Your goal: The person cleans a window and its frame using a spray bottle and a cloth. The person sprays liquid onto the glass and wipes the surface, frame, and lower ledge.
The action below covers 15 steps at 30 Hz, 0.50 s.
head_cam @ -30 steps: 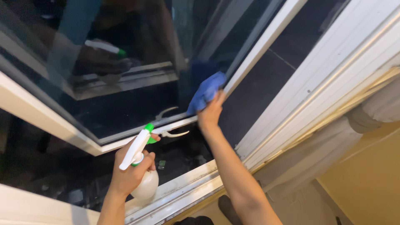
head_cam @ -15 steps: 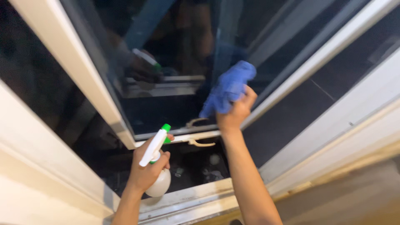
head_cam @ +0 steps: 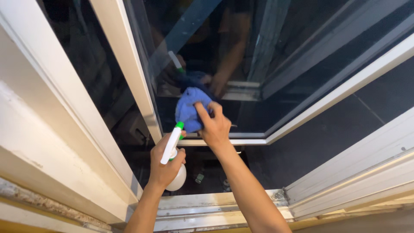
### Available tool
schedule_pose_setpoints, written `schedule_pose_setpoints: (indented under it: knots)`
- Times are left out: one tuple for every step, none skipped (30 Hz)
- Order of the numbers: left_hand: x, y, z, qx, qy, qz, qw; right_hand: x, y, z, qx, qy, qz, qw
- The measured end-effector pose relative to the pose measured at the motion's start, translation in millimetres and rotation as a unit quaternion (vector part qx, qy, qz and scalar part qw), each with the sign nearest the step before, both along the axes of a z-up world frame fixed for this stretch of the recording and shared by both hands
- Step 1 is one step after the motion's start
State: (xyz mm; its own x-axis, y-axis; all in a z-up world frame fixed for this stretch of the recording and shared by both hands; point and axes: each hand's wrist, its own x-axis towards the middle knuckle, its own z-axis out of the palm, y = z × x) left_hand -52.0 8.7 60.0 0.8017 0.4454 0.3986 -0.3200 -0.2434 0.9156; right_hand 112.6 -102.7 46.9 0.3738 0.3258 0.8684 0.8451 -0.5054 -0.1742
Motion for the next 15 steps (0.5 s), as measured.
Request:
schedule_pose_setpoints:
  knots:
    - [-2.0, 0.9, 0.2, 0.004, -0.002, 0.011, 1.0, -1.5, 3.6, 15.8, 0.011, -0.026, 0.0, 1.0]
    - [-3.2, 1.3, 0.8, 0.008, -0.005, 0.022, 1.0, -1.9, -1.1, 27.2, 0.029, -0.045, -0.019, 0.998]
    - [-3.4, 1.2, 1.5, 0.003, -0.001, 0.024, 1.0, 2.1, -11.0, 35.0, 0.048, -0.063, -0.039, 0.996]
    - [-3.1, 1.0, 2.2, -0.002, 0.003, 0.027, 1.0, 11.5, -23.3, 39.1, 0.076, -0.091, -0.068, 0.991]
    - [-5.3, 0.8, 1.9, -0.008, 0.009, 0.032, 0.999, 22.7, -38.4, 37.2, 0.103, -0.116, -0.095, 0.983]
    - [-7.6, -0.1, 1.3, -0.016, 0.007, 0.037, 0.999, 34.7, -53.4, 29.6, 0.148, -0.082, -0.09, 0.981]
    - [-9.6, -1.3, 1.1, -0.023, 0.004, 0.041, 0.999, 47.0, -65.2, 16.8, 0.194, -0.047, -0.085, 0.976]
    - [-11.9, -2.1, 1.0, -0.031, 0.001, 0.045, 0.999, 58.0, -75.5, -0.5, 0.19, -0.053, -0.089, 0.976]
    - [-15.2, -2.3, 0.9, -0.035, 0.008, 0.051, 0.998, 67.0, -84.4, -20.1, 0.187, -0.058, -0.092, 0.976]
    - [-19.1, -2.8, 0.6, -0.04, 0.015, 0.057, 0.997, 73.5, -89.1, -40.9, 0.184, -0.063, -0.094, 0.976]
    - [-21.3, -3.6, -0.1, -0.045, 0.021, 0.064, 0.997, 75.3, -90.1, -61.8, 0.152, -0.053, -0.079, 0.984]
    - [-21.6, -4.3, -0.7, -0.036, 0.011, 0.073, 0.997, 76.7, -89.0, -77.6, 0.12, -0.043, -0.063, 0.99]
    - [-23.2, -5.8, -2.0, -0.027, 0.003, 0.082, 0.996, 74.3, -81.8, -89.9, 0.083, -0.032, -0.067, 0.994]
    - [-25.6, -7.8, -3.6, -0.018, -0.004, 0.091, 0.996, 66.6, -69.4, -97.8, 0.045, -0.022, -0.07, 0.996]
    - [-27.9, -9.6, -5.2, -0.013, -0.009, 0.099, 0.995, 59.5, -56.8, -96.8, 0.034, -0.014, -0.049, 0.998]
